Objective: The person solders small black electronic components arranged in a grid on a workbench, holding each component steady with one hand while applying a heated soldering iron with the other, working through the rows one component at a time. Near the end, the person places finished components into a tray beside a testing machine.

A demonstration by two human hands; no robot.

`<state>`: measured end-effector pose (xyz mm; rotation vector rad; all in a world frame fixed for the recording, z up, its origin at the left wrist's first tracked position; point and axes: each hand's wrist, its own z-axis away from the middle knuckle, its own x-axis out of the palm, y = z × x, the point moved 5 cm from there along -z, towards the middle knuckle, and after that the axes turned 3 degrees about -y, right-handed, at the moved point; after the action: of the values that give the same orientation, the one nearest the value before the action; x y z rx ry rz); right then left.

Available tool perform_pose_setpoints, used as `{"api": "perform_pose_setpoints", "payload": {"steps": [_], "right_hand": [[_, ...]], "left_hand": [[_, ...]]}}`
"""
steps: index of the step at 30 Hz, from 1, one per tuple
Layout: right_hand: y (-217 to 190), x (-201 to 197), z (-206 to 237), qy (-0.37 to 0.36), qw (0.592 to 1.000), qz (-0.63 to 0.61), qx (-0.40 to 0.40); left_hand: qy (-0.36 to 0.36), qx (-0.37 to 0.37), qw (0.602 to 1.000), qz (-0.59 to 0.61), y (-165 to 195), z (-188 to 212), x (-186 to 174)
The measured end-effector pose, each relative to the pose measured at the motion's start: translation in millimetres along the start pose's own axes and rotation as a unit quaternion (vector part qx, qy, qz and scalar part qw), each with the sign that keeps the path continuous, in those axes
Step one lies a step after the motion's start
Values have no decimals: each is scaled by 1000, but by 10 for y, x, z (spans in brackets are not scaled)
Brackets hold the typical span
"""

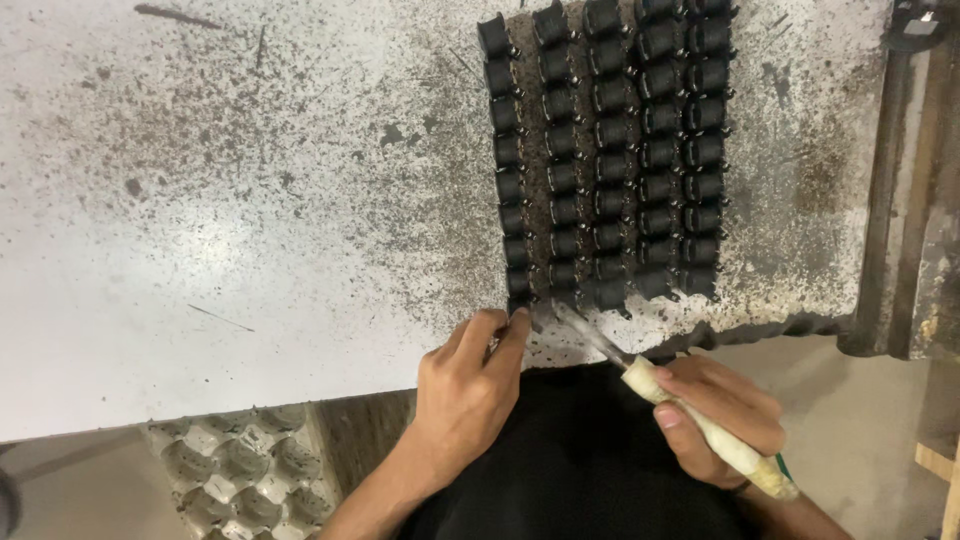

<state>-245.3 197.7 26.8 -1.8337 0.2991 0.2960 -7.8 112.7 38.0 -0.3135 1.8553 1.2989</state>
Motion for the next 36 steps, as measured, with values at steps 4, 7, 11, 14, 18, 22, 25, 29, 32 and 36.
{"api": "perform_pose_setpoints", "payload": {"steps": [4, 7, 11, 14, 18, 22, 25, 29, 32, 36], "right_hand": [[-31, 39, -48, -48, 999, -1, 17], [-61, 27, -96, -41, 998, 26, 29], [-64, 68, -94, -51, 998, 17, 29], [-39, 51, -38, -45, 999, 22, 14], [56, -96, 22, -19, 1000, 5, 4], [273, -224, 58, 118, 988, -41, 88], [315, -38, 35, 92, 994, -30, 56], [219, 66, -3, 22, 998, 40, 48], [160, 70, -68, 18, 998, 30, 54], [146, 141, -143, 16, 997, -2, 76]], "left_hand": [[28, 11, 999, 12, -26, -8, -20], [24, 3, 999, 30, -71, 27, 8], [30, -3, 999, 34, -137, 95, 91], [37, -1, 999, 31, -138, 31, 73], [19, 41, 998, 35, 50, -176, -277], [191, 84, 978, 21, 326, -189, -920], [121, 83, 989, 4, 186, -329, -691], [65, 27, 997, 32, -194, -320, -170], [58, 12, 997, 44, -289, -215, -10], [22, 19, 999, 26, -252, -237, -14]]}}
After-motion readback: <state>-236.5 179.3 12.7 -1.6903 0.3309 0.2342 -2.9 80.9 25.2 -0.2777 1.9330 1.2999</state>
